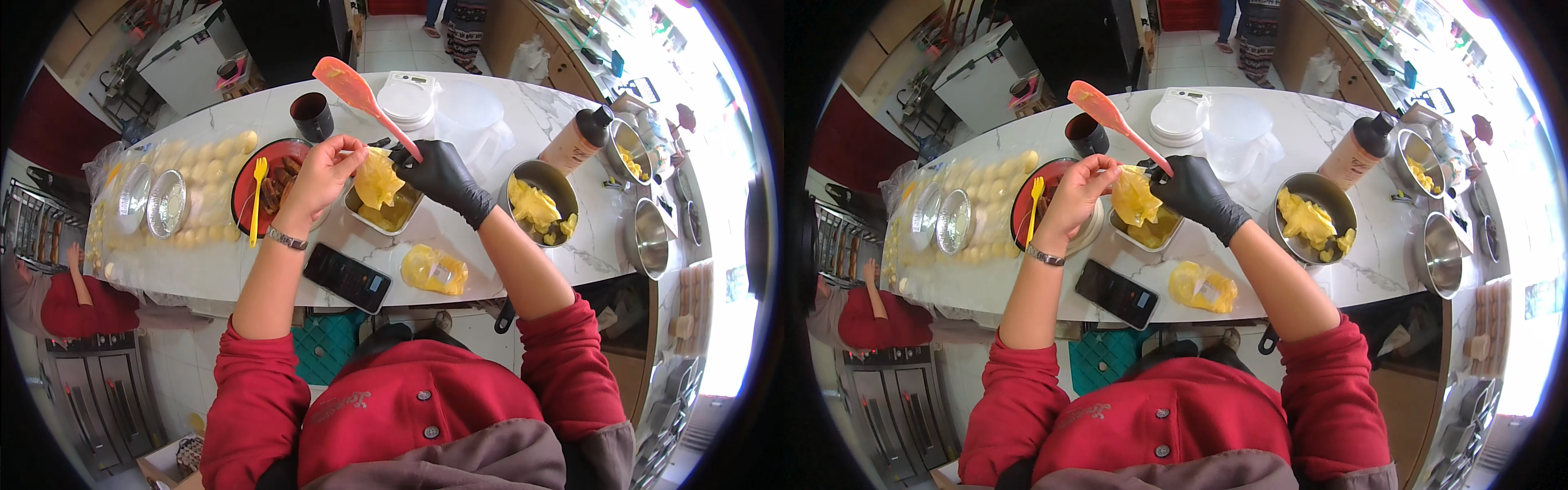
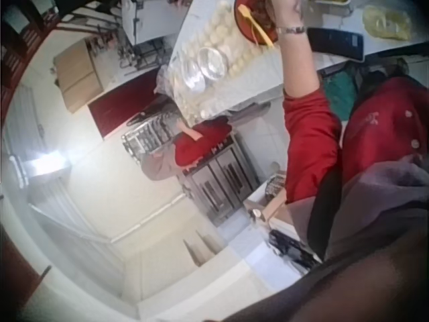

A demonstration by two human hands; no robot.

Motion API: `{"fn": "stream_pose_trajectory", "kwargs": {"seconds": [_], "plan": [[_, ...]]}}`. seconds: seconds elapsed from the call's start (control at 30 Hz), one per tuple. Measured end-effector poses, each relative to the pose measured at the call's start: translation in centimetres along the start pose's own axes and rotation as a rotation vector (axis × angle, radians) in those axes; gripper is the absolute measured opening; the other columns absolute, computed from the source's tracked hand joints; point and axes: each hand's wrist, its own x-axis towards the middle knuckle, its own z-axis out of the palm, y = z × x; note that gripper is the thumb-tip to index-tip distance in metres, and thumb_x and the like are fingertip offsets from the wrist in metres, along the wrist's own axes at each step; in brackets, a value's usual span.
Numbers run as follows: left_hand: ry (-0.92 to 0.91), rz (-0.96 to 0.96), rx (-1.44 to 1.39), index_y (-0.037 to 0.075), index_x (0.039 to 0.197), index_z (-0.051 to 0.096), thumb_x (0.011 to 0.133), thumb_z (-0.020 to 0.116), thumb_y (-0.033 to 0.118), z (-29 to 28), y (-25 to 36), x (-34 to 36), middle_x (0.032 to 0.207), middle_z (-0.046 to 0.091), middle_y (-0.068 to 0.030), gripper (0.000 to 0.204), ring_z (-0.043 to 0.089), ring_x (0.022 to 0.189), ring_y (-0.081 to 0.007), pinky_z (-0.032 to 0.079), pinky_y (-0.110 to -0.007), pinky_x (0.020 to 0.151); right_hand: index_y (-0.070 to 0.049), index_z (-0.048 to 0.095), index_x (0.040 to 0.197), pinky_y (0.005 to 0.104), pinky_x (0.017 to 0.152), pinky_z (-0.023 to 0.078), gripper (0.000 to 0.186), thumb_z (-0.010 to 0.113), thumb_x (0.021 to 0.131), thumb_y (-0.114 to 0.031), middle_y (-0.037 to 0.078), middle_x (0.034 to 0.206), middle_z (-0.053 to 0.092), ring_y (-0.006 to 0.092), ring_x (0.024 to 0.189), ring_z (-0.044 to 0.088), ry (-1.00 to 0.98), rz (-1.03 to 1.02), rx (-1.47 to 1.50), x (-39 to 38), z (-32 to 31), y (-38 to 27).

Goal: The person fills small pastry cups with a yellow mixture using a spatula, discards plastic wrappers into a bin beneath the counter, and then takes the used spatula to a sink to rinse it.

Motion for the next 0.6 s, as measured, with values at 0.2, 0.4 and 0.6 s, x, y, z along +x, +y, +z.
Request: {"fn": "stream_pose_trajectory", "kwargs": {"seconds": [0.2, 0.4, 0.6], "plan": [[-0.091, 0.027, 0.367, 0.001, 0.097, 0.054, 0.088, 0.052, 0.015, -1.0, 0.6, -1.3, 0.091, 0.057, -0.0001, 0.017, 0.050, 0.084, -0.0050, 0.042, -0.021, 0.078, 0.005, 0.059, 0.078, 0.0351, 0.055, 0.045, 0.027, 0.059, 0.068, -0.020, 0.023, 0.062, 0.054, 0.0309, 0.054, 0.054, -0.062, -0.022, -0.008, 1.2, -0.7, -0.1], [-0.227, 0.022, 0.153, -0.002, 0.108, 0.051, 0.090, 0.048, 0.014, -1.2, 0.6, -1.4, 0.103, 0.056, -0.0021, 0.024, 0.051, 0.089, -0.0060, 0.043, -0.023, 0.081, 0.001, 0.063, 0.082, 0.0298, 0.061, 0.046, 0.025, 0.064, 0.068, -0.020, 0.015, 0.066, 0.060, 0.0192, 0.059, 0.056, -0.082, -0.043, 0.114, 1.8, -0.9, 0.9], [-0.059, -0.131, -0.044, 0.003, 0.106, 0.051, 0.090, 0.047, 0.019, -0.4, -0.7, -0.1, 0.101, 0.057, -0.0028, 0.023, 0.054, 0.094, -0.0089, 0.046, -0.027, 0.080, 0.001, 0.061, 0.086, 0.0317, 0.063, 0.046, 0.026, 0.062, 0.076, -0.023, 0.018, 0.073, 0.061, 0.0238, 0.065, 0.058, -0.042, -0.033, 0.093, 0.9, -1.1, 0.9]]}}
